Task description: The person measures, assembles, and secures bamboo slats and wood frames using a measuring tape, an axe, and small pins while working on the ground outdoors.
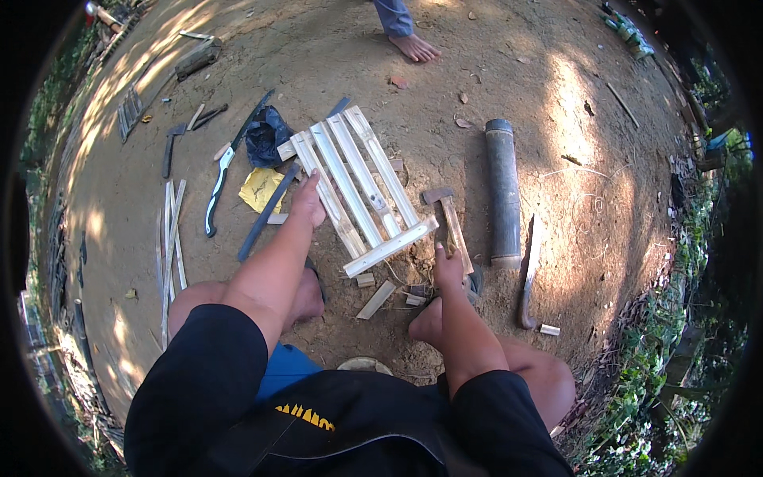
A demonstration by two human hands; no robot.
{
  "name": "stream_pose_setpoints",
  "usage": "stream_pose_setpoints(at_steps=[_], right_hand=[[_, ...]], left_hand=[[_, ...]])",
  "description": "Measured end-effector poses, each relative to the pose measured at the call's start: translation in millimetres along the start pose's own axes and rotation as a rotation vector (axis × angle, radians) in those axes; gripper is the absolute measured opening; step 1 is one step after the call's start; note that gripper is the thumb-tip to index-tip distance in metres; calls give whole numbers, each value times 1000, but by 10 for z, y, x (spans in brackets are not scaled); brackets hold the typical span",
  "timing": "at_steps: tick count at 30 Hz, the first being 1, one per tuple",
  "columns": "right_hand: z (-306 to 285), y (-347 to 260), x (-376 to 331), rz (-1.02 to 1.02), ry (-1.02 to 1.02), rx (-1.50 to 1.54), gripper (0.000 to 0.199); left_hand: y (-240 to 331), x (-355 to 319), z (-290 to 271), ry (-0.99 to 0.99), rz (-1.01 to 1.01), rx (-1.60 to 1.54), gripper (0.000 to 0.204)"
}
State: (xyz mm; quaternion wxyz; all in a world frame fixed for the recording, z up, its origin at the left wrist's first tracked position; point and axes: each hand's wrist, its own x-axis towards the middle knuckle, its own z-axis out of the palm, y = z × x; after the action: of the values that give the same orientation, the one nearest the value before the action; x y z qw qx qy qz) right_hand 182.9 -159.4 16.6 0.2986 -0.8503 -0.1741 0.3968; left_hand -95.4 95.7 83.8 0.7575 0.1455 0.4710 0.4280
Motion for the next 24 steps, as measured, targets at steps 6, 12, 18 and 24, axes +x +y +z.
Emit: stream_pose_setpoints(at_steps=[6, 12, 18, 24], right_hand=[[97, -1133, -993, 59, -410, 720, 69], [-125, -1716, -1452, -236, -532, 852, 59], [-222, -1884, -1852, -317, -464, 883, 54], [-31, -1375, -1663, -161, -440, 807, 46]], left_hand=[[558, -350, 19, -45, 134, -243, 49], [832, -957, 469, -82, 217, -385, 51], [751, -1247, 345, -60, 297, -485, 51], [165, -1496, -169, 94, 159, -464, 47]])
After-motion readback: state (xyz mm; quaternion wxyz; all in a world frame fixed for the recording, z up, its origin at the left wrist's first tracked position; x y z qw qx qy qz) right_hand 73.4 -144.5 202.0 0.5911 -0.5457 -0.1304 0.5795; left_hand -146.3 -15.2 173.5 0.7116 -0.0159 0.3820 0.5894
